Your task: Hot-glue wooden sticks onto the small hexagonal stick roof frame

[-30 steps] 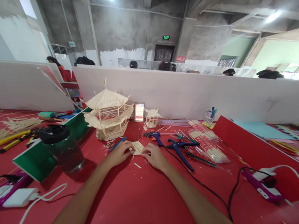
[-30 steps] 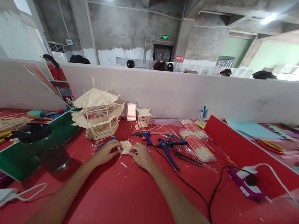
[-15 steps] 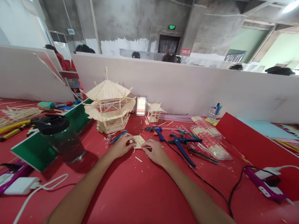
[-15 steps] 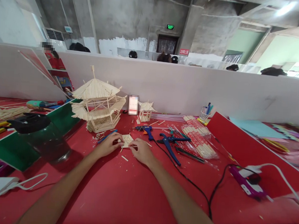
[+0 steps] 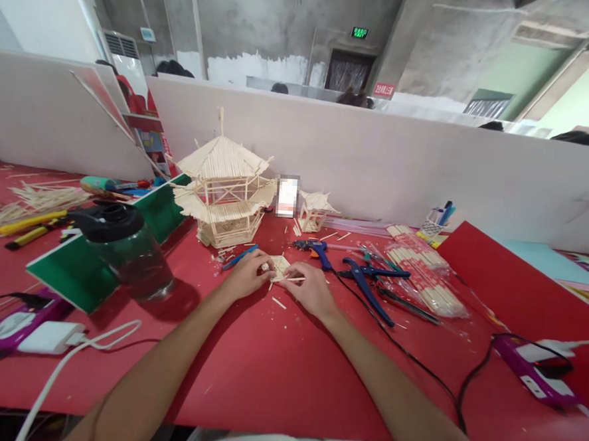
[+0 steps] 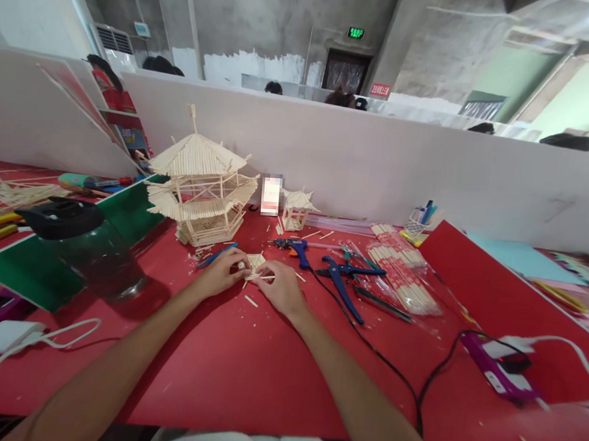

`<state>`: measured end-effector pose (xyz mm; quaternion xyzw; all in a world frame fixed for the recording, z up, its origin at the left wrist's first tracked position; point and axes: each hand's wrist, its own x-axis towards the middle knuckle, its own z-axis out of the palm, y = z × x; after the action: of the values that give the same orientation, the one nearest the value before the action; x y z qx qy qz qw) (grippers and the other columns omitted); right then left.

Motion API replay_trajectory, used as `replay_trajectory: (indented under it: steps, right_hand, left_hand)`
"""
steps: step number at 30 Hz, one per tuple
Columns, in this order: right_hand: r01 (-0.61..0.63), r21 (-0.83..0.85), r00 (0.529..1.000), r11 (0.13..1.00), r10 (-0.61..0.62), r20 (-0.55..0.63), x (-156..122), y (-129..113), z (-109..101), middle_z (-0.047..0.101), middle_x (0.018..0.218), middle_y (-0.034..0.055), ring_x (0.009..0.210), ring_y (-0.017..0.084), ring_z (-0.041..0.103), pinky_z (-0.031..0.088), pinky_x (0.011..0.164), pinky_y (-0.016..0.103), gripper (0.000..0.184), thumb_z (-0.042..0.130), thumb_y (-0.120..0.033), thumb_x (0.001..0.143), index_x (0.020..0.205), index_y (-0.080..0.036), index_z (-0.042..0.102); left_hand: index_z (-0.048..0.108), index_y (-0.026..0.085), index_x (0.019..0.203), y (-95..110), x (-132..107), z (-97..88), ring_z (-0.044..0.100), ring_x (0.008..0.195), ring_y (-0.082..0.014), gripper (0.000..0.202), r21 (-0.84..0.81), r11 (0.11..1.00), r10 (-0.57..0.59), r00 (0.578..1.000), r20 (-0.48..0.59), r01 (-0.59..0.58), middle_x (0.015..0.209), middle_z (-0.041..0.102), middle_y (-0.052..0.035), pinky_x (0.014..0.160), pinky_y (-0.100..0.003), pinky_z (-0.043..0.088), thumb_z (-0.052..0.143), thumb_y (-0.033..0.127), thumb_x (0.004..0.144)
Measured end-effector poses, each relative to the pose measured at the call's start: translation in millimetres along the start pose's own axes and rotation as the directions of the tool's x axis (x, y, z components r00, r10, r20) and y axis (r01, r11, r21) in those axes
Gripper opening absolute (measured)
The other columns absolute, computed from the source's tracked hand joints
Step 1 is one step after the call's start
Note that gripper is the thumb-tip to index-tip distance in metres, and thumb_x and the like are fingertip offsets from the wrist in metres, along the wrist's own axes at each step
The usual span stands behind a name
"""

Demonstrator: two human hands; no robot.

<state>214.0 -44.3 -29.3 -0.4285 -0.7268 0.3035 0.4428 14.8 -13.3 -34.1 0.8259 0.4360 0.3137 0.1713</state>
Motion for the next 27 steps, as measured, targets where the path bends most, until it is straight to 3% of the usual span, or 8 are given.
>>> replay_trajectory:
  steps: [6, 13, 17, 23, 27]
  right_hand:
    - [-0.084, 0.086, 0.995, 0.993, 0.08, 0.056, -0.4, 3.4, 3.1, 0.074, 0.079, 0.0045, 0.073, 0.019, 0.068, 0.052, 0.068, 0.027, 0.017, 0.065, -0.033, 0.08, 0.078, -0.019, 0.073]
    - [-0.211, 0.183, 0.973, 0.96, 0.188, 0.136, 0.4, 6.2, 2.6, 0.071, 0.069, 0.0049, 0.056, 0.015, 0.061, 0.046, 0.052, 0.023, 0.024, 0.061, -0.037, 0.08, 0.078, -0.016, 0.072]
    - [-0.202, 0.16, 0.973, 0.966, 0.181, 0.141, -0.4, 4.6, 3.8, 0.071, 0.067, 0.005, 0.058, 0.015, 0.063, 0.048, 0.056, 0.024, 0.022, 0.061, -0.035, 0.079, 0.072, -0.016, 0.07]
    - [-0.3, 0.328, 0.954, 0.895, 0.275, 0.123, -0.3, 10.8, 5.3, 0.071, 0.069, 0.0068, 0.055, 0.015, 0.062, 0.049, 0.052, 0.024, 0.027, 0.065, -0.042, 0.076, 0.075, -0.015, 0.07]
    - [-0.291, 0.337, 0.956, 0.895, 0.262, 0.129, -0.1, 12.7, 5.5, 0.071, 0.069, 0.0072, 0.055, 0.014, 0.062, 0.05, 0.052, 0.024, 0.028, 0.067, -0.042, 0.075, 0.076, -0.015, 0.072]
  left_hand:
    - [0.064, 0.02, 0.086, 1.5, -0.2, 1.0, 0.055, 0.092, -0.0209, 0.012, 0.013, 1.0, -0.02, 1.0, -0.002, 0.02, 0.093, 0.059, -0.0051, 0.084, -0.034, 0.044, 0.063, 0.032, 0.086]
    - [0.065, 0.02, 0.085, 2.1, 0.2, 2.1, 0.055, 0.092, -0.0211, 0.01, 0.007, 1.0, -0.02, 1.0, -0.014, 0.02, 0.092, 0.059, -0.0045, 0.085, -0.034, 0.044, 0.064, 0.031, 0.084]
    - [0.065, 0.021, 0.083, 3.3, 0.9, 2.4, 0.056, 0.09, -0.0205, 0.009, 0.0, 0.999, -0.038, 0.999, -0.015, 0.038, 0.091, 0.06, -0.0041, 0.083, -0.033, 0.044, 0.066, 0.03, 0.083]
    - [0.066, 0.021, 0.084, 3.4, 1.1, 2.6, 0.056, 0.087, -0.0201, 0.01, -0.012, 0.998, -0.056, 0.998, -0.017, 0.056, 0.091, 0.06, -0.0044, 0.08, -0.033, 0.045, 0.066, 0.031, 0.082]
    - [0.066, 0.021, 0.084, 2.1, 1.3, 3.1, 0.056, 0.09, -0.0205, 0.011, -0.011, 0.999, -0.047, 0.999, -0.007, 0.047, 0.092, 0.06, -0.0046, 0.084, -0.034, 0.045, 0.066, 0.032, 0.083]
